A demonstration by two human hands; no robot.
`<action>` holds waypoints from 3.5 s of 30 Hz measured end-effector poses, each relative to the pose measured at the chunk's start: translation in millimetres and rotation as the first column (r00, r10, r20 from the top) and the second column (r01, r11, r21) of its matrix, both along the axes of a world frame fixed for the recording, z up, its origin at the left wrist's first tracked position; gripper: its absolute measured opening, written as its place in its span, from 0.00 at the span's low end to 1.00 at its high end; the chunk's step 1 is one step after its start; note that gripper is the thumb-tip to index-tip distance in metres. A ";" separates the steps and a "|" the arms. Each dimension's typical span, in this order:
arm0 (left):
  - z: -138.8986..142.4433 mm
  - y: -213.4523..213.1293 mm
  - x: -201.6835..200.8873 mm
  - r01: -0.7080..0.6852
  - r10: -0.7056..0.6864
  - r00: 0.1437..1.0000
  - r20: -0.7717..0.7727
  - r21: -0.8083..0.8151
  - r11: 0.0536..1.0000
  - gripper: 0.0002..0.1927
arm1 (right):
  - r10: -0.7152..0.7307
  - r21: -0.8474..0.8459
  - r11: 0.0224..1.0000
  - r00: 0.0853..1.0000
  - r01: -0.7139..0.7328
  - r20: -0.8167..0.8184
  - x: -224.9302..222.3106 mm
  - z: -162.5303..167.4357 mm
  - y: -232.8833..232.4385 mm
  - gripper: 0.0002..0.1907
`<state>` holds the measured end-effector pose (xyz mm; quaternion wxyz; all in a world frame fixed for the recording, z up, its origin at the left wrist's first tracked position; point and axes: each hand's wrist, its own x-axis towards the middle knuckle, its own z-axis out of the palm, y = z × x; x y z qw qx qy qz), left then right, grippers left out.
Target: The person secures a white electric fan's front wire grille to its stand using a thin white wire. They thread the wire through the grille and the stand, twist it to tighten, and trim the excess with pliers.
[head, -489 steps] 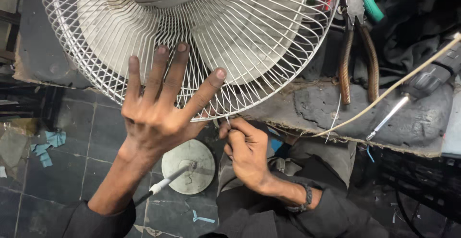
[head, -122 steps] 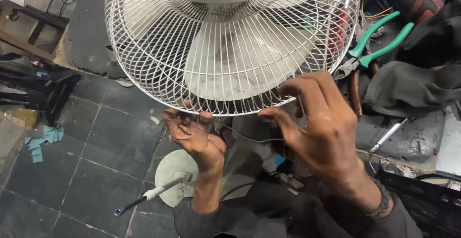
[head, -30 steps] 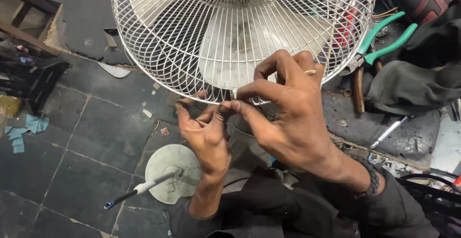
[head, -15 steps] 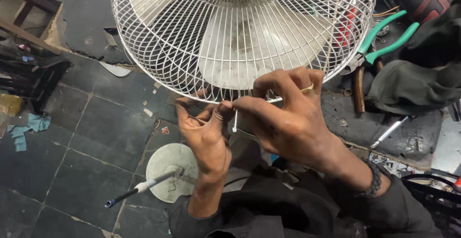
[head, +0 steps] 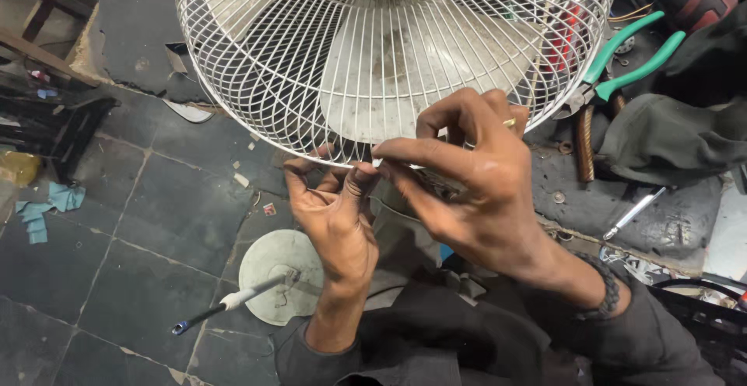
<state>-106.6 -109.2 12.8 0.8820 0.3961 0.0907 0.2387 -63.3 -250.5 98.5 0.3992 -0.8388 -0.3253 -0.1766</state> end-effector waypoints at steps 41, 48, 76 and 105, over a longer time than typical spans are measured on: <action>-9.6 -24.7 -6.7 -0.105 0.107 0.993 0.057 -0.037 0.994 0.30 | 0.145 -0.244 0.969 0.872 -0.031 0.468 13.1 -37.1 -9.1 0.17; -40.6 -32.8 -17.1 -0.043 0.014 0.987 -0.160 -0.182 0.982 0.26 | 0.138 -0.221 0.974 0.897 -0.046 0.420 10.8 -34.4 -9.1 0.20; -17.5 -27.5 -17.1 0.085 -0.100 0.991 -0.089 -0.158 0.984 0.10 | 0.019 0.130 0.991 1.000 -0.017 -0.008 -0.8 -4.9 -5.1 0.10; -10.5 -21.9 -28.4 -0.155 0.159 0.987 0.029 0.449 0.880 0.06 | -0.006 -0.028 1.000 0.988 0.010 0.154 -2.1 2.1 11.2 0.13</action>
